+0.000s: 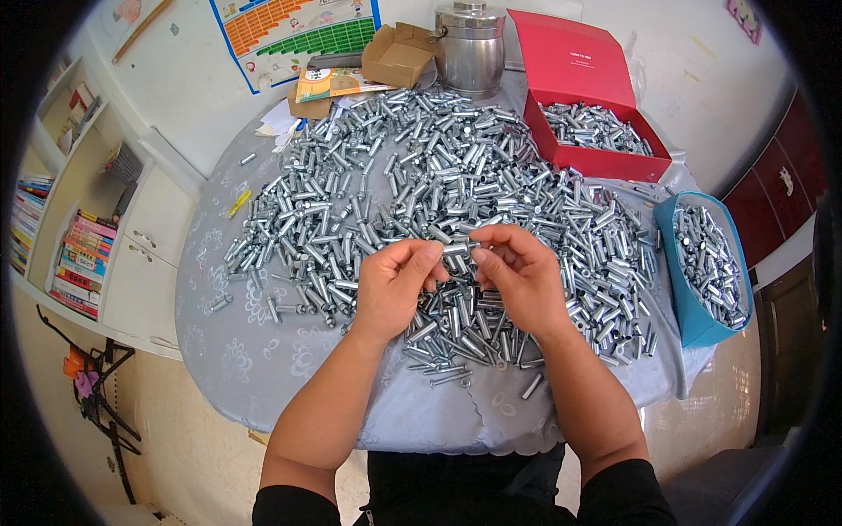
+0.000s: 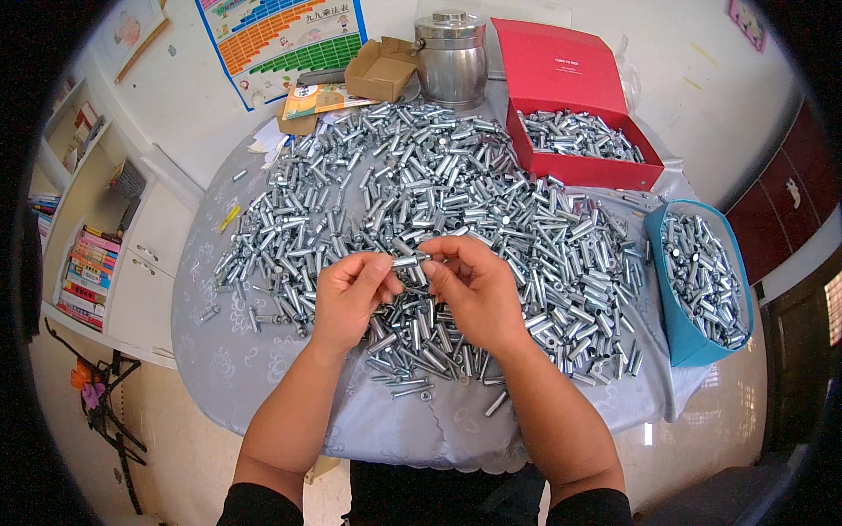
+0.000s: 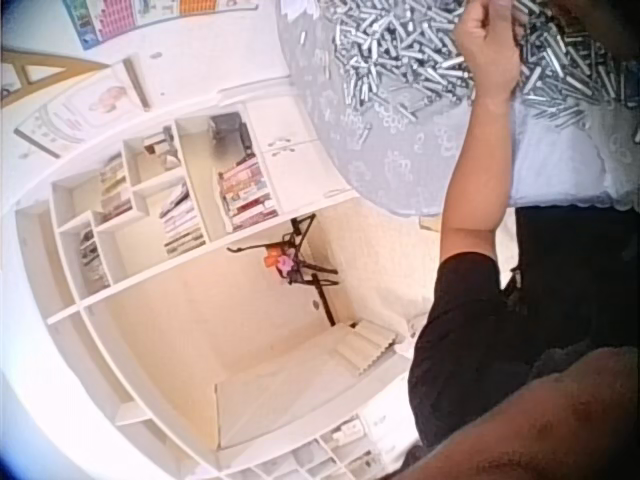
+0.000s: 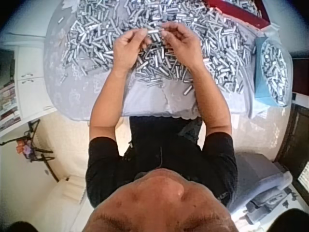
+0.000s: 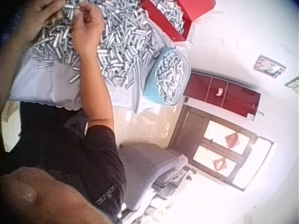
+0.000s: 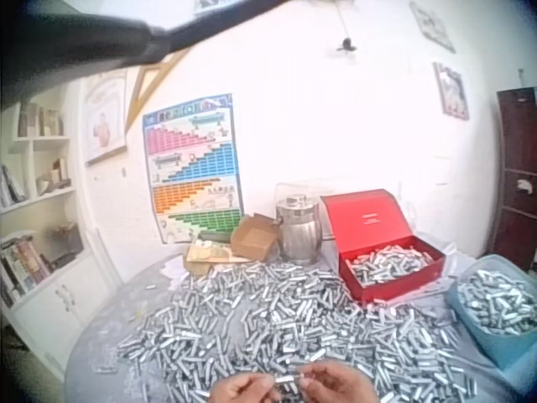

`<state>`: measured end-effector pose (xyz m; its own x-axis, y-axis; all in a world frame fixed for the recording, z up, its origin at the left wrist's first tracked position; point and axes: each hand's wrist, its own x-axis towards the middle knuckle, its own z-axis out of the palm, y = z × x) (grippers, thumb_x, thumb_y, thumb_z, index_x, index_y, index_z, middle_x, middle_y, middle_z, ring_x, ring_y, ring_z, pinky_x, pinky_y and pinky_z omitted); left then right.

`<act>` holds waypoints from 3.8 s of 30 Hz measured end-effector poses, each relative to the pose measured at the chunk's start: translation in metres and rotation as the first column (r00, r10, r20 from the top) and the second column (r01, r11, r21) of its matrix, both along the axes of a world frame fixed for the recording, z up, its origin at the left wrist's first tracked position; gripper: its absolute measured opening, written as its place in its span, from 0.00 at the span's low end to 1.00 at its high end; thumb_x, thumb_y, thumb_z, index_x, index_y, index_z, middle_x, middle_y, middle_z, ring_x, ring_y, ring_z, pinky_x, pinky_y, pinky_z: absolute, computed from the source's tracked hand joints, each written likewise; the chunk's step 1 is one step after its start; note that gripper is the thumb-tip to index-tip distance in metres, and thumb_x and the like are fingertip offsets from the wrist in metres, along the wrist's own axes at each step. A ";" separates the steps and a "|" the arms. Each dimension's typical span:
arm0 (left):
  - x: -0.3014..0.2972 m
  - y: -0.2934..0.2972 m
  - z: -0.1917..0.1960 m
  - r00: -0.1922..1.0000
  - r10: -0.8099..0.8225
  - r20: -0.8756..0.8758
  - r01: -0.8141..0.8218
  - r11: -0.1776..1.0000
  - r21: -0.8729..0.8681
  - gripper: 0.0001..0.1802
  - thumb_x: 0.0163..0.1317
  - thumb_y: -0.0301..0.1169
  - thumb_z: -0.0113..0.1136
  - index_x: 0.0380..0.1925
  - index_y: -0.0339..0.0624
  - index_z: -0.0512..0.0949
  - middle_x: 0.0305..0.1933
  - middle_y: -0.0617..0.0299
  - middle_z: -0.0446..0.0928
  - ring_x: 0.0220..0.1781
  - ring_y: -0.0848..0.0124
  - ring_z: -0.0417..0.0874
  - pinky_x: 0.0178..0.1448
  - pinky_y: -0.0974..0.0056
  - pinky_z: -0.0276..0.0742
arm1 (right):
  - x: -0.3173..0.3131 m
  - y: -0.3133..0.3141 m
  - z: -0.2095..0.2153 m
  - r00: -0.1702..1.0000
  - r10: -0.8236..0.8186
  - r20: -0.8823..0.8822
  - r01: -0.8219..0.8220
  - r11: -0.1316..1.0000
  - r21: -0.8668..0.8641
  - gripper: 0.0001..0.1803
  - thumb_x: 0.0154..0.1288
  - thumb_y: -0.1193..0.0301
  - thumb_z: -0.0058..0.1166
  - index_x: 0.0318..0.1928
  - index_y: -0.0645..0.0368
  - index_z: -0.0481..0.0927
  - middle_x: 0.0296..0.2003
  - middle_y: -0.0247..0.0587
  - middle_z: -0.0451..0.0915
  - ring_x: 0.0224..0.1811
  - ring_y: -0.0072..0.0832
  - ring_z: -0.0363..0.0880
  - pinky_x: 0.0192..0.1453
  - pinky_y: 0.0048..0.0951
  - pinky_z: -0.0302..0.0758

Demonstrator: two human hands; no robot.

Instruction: The person sits at a table covered with a large pile of metal fasteners and washers. They repeatedly pick up individual fasteners and washers, insert the washers into the fasteners, and place the assembled units back onto the table.

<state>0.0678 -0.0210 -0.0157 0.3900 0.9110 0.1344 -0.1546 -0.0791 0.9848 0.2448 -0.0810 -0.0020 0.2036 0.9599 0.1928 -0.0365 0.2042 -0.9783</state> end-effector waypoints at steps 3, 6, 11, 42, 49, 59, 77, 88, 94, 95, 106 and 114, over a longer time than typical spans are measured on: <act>-0.003 -0.001 0.006 0.999 0.036 0.034 -0.031 0.991 -0.128 0.16 0.71 0.39 0.60 0.33 0.35 0.82 0.27 0.63 0.82 0.25 0.81 0.75 0.30 0.76 0.70 | 0.003 0.002 -0.007 0.993 -0.053 0.102 0.037 0.987 0.155 0.11 0.67 0.81 0.56 0.50 0.63 0.79 0.42 0.37 0.78 0.28 0.15 0.76 0.31 0.19 0.73; -0.003 0.000 0.007 0.998 0.049 0.039 -0.044 0.993 -0.112 0.17 0.71 0.40 0.60 0.31 0.36 0.81 0.26 0.64 0.81 0.24 0.81 0.74 0.28 0.76 0.69 | 0.003 0.003 -0.006 0.986 -0.145 0.081 0.127 0.971 0.202 0.16 0.66 0.82 0.56 0.54 0.61 0.79 0.45 0.37 0.77 0.28 0.15 0.75 0.30 0.18 0.72; -0.001 -0.002 0.003 0.999 0.037 0.024 -0.036 0.999 -0.041 0.15 0.71 0.40 0.59 0.33 0.39 0.80 0.26 0.64 0.80 0.24 0.81 0.74 0.25 0.77 0.65 | -0.001 0.001 0.000 0.992 -0.109 0.056 0.103 0.990 0.101 0.22 0.63 0.79 0.62 0.59 0.59 0.79 0.46 0.38 0.78 0.28 0.13 0.75 0.29 0.17 0.71; -0.001 0.000 0.004 1.000 -0.024 0.019 0.023 0.999 0.024 0.10 0.66 0.27 0.62 0.46 0.38 0.81 0.32 0.67 0.80 0.26 0.84 0.74 0.29 0.78 0.68 | 0.000 0.000 -0.002 0.929 -0.169 0.328 0.118 0.978 0.169 0.10 0.63 0.80 0.61 0.45 0.60 0.86 0.32 0.35 0.79 0.25 0.19 0.74 0.30 0.21 0.71; 0.001 0.000 0.004 0.998 -0.014 0.067 0.014 1.000 -0.006 0.06 0.66 0.26 0.63 0.41 0.37 0.79 0.31 0.63 0.82 0.25 0.82 0.76 0.27 0.77 0.69 | 0.000 -0.001 0.003 0.900 -0.150 0.409 0.079 0.979 0.185 0.09 0.63 0.79 0.62 0.44 0.61 0.84 0.34 0.34 0.78 0.25 0.17 0.74 0.30 0.20 0.71; 0.000 0.005 0.004 0.991 0.066 0.115 -0.064 0.998 -0.018 0.06 0.65 0.25 0.62 0.40 0.38 0.78 0.34 0.60 0.84 0.24 0.82 0.75 0.25 0.76 0.69 | 0.007 0.009 0.004 0.918 -0.347 -0.191 0.354 0.935 0.001 0.19 0.71 0.71 0.57 0.58 0.67 0.75 0.34 0.37 0.81 0.23 0.16 0.75 0.26 0.18 0.72; -0.036 0.030 0.015 0.898 0.435 -0.059 -0.423 0.893 0.153 0.09 0.68 0.27 0.58 0.45 0.37 0.82 0.38 0.62 0.85 0.27 0.82 0.75 0.29 0.76 0.68 | 0.007 0.004 0.002 0.969 -0.246 -0.019 0.242 0.962 -0.126 0.08 0.70 0.73 0.57 0.43 0.66 0.81 0.29 0.35 0.83 0.22 0.15 0.74 0.25 0.17 0.71; -0.059 0.036 0.005 0.528 0.540 -0.656 -0.007 0.775 0.632 0.14 0.52 0.22 0.56 0.39 0.39 0.84 0.46 0.54 0.80 0.44 0.58 0.78 0.51 0.59 0.74 | 0.012 0.008 -0.001 0.875 -0.438 -0.207 0.461 0.884 0.078 0.22 0.73 0.77 0.48 0.65 0.65 0.68 0.53 0.48 0.79 0.30 0.22 0.82 0.28 0.19 0.78; -0.058 0.030 0.019 0.404 0.512 -0.758 0.083 0.805 0.588 0.14 0.52 0.24 0.58 0.40 0.39 0.83 0.46 0.53 0.80 0.52 0.53 0.76 0.60 0.56 0.71 | 0.011 0.008 -0.006 0.901 -0.403 -0.158 0.411 0.911 0.019 0.18 0.73 0.76 0.50 0.61 0.65 0.72 0.51 0.45 0.80 0.27 0.19 0.80 0.27 0.18 0.75; -0.059 0.031 0.019 0.382 0.516 -0.767 0.107 0.799 0.591 0.14 0.53 0.24 0.58 0.41 0.39 0.83 0.45 0.53 0.80 0.51 0.53 0.76 0.59 0.56 0.71 | 0.011 0.009 -0.006 0.899 -0.409 -0.158 0.416 0.909 0.013 0.17 0.72 0.75 0.50 0.60 0.64 0.74 0.48 0.43 0.81 0.27 0.18 0.79 0.26 0.18 0.74; -0.024 0.016 0.017 0.871 0.327 -0.366 -0.036 0.786 0.617 0.10 0.63 0.24 0.63 0.44 0.39 0.82 0.38 0.61 0.80 0.34 0.73 0.79 0.37 0.70 0.74 | 0.003 0.003 0.000 0.966 -0.260 -0.009 0.259 0.963 -0.071 0.10 0.71 0.70 0.57 0.43 0.64 0.84 0.29 0.28 0.81 0.24 0.10 0.70 0.26 0.15 0.65; -0.002 -0.008 0.017 0.967 0.121 -0.223 -0.022 0.916 0.401 0.10 0.58 0.21 0.68 0.40 0.36 0.84 0.36 0.64 0.80 0.31 0.80 0.78 0.33 0.75 0.72 | 0.000 -0.002 0.003 0.954 -0.053 0.296 0.083 0.993 -0.088 0.19 0.72 0.60 0.56 0.31 0.64 0.83 0.22 0.30 0.79 0.24 0.14 0.70 0.28 0.21 0.66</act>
